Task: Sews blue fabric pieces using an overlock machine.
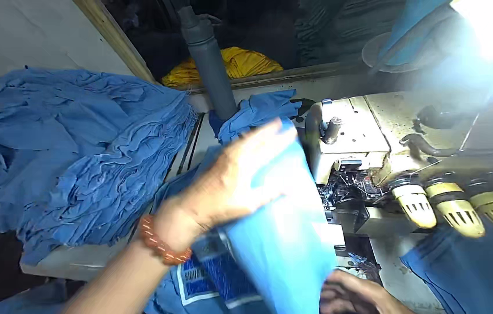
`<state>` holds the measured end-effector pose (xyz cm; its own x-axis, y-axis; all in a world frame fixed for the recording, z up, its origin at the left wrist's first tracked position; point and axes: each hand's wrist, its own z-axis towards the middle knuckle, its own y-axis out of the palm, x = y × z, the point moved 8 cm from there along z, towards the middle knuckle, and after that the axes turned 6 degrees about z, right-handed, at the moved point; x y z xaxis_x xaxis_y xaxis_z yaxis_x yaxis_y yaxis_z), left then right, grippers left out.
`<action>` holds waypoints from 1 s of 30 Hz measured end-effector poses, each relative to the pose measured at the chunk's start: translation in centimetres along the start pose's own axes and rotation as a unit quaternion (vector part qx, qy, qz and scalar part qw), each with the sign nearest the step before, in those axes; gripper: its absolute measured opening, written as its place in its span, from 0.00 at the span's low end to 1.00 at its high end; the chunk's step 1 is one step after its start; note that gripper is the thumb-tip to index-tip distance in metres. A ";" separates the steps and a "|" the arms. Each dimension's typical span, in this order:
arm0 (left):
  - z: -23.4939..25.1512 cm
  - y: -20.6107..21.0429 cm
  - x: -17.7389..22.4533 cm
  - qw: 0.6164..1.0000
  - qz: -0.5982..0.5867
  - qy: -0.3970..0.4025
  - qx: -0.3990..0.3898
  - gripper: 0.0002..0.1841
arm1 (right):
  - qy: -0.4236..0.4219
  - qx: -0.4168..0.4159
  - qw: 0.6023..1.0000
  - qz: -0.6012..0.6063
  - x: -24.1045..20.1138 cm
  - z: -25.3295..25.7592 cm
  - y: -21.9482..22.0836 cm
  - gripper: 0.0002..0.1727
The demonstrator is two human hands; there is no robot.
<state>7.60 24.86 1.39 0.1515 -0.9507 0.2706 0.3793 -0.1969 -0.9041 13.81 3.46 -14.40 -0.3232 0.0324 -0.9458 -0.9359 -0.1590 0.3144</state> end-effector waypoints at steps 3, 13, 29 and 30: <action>-2.2 7.3 1.3 0.996 0.043 0.018 -0.077 0.35 | -0.047 0.104 0.993 -0.040 0.1 0.8 -0.6 0.43; -5.1 6.9 5.3 0.992 0.059 0.070 0.090 0.17 | -0.074 0.262 0.962 0.029 0.2 0.9 0.0 0.10; -1.2 7.4 1.8 0.976 0.212 -0.051 0.009 0.32 | -0.076 0.282 0.945 0.145 0.5 0.2 -1.2 0.10; -0.9 7.4 1.5 0.975 0.214 -0.053 0.005 0.32 | -0.078 0.280 0.945 0.148 0.5 0.1 -1.3 0.10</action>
<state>9.82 21.72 -5.21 0.3921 -0.9147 -0.0975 0.2693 0.2155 -0.9386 14.86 3.81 -15.30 -0.5579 0.2208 -0.8000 -0.7144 0.3628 0.5983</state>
